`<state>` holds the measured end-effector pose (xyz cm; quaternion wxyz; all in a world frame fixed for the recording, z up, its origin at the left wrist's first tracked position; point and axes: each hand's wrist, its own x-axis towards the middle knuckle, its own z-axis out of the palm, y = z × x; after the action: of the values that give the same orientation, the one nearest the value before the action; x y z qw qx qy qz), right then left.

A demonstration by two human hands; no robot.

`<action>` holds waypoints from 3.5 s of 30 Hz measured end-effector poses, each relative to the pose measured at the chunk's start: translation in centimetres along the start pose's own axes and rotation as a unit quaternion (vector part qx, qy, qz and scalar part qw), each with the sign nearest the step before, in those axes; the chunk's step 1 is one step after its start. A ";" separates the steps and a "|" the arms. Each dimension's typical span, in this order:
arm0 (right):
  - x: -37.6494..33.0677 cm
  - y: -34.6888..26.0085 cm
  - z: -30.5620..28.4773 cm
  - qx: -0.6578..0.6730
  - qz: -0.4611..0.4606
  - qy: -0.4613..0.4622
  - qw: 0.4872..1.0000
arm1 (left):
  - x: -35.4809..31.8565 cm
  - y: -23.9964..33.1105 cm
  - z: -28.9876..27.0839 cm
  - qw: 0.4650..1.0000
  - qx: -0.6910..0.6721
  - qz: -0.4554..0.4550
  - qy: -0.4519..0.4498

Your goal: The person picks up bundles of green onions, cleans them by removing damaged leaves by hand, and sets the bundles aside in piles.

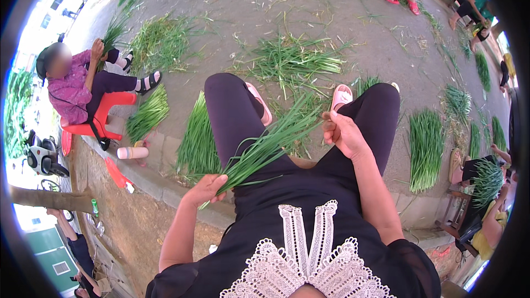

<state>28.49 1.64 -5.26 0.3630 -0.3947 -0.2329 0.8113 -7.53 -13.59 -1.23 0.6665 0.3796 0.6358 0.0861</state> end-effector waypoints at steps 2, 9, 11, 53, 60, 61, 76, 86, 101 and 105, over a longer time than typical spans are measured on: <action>-0.3 -0.2 0.3 -0.015 0.020 -0.015 1.000 | 0.1 -0.1 0.1 1.000 -0.010 0.003 0.000; 0.1 0.7 1.2 -0.083 -0.008 -0.020 0.996 | 0.1 0.2 0.0 1.000 -0.015 0.011 -0.016; 0.3 0.8 1.6 -0.101 -0.015 -0.010 0.995 | 0.0 -0.1 0.0 1.000 -0.008 0.006 -0.008; 0.3 -4.2 7.1 -0.322 -0.083 -0.088 0.939 | 10.7 21.8 4.2 0.693 -0.576 0.362 -0.239; -0.4 -2.5 8.7 -0.299 -0.032 -0.129 0.945 | 11.1 20.9 4.2 0.664 -0.627 0.370 -0.170; -0.5 -2.2 8.7 -0.301 -0.049 -0.121 0.945 | 11.1 20.7 3.8 0.656 -0.637 0.371 -0.162; -2.0 -2.5 8.1 -0.394 -0.237 -0.015 0.888 | 11.0 20.0 2.2 0.585 -0.732 0.315 -0.151; -3.6 -4.9 7.3 -0.426 -0.244 -0.003 0.871 | 10.3 19.1 2.3 0.754 -0.587 0.290 -0.045; -1.9 -5.2 5.9 -0.497 -0.223 0.067 0.836 | 11.3 18.2 1.5 0.747 -0.607 0.269 -0.020; -1.1 -3.3 9.4 -0.468 -0.196 -0.042 0.860 | 11.0 19.0 2.7 0.772 -0.578 0.263 -0.037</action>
<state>22.69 1.99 2.95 0.2768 -0.4296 -0.6733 0.5344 3.90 5.18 1.60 0.7344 0.0778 0.3168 0.5952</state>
